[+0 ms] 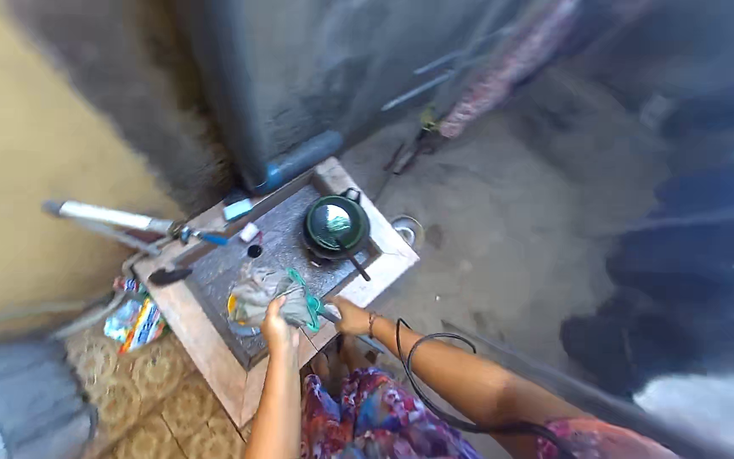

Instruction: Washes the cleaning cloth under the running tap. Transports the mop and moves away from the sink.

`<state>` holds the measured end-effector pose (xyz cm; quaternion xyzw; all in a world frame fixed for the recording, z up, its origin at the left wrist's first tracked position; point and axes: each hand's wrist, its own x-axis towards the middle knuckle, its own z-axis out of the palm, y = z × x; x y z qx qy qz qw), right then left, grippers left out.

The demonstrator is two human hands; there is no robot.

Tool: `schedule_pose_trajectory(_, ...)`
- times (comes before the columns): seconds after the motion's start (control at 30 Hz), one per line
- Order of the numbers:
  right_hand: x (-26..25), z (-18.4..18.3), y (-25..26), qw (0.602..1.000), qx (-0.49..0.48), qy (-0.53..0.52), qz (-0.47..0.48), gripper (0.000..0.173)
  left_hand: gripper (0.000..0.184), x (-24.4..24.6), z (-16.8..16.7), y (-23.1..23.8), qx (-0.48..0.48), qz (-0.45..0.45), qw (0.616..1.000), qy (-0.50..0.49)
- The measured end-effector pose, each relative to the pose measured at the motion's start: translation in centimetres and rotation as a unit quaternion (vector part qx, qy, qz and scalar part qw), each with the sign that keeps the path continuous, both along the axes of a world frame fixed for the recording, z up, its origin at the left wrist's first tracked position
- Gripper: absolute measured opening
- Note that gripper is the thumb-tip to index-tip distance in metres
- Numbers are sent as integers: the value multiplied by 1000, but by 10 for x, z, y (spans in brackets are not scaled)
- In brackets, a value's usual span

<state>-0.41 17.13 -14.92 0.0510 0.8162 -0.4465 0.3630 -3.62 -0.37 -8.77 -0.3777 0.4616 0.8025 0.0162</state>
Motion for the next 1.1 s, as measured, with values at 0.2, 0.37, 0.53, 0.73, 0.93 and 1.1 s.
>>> schedule_pose_trajectory(0.2,92,35,62,985,35,97,-142,61,23,49,83,84,112,-155,980,58)
schedule_pose_trajectory(0.37,171,96,108,938,85,116,-316,47,28,95,108,150,185,-407,892,64)
schedule_pose_trajectory(0.53,278,148,140,773,125,109,-613,46,63,103,99,202,29,-773,634,-8)
schedule_pose_trajectory(0.73,421,143,189,500,261,175,-807,41,38,95,73,224,-131,-848,513,26)
schedule_pose_trajectory(0.93,542,145,211,254,340,183,-887,59,43,63,42,167,-294,-877,366,98)
schedule_pose_trajectory(1.1,599,106,215,119,310,184,-925,66,48,23,22,101,-407,-888,200,68)
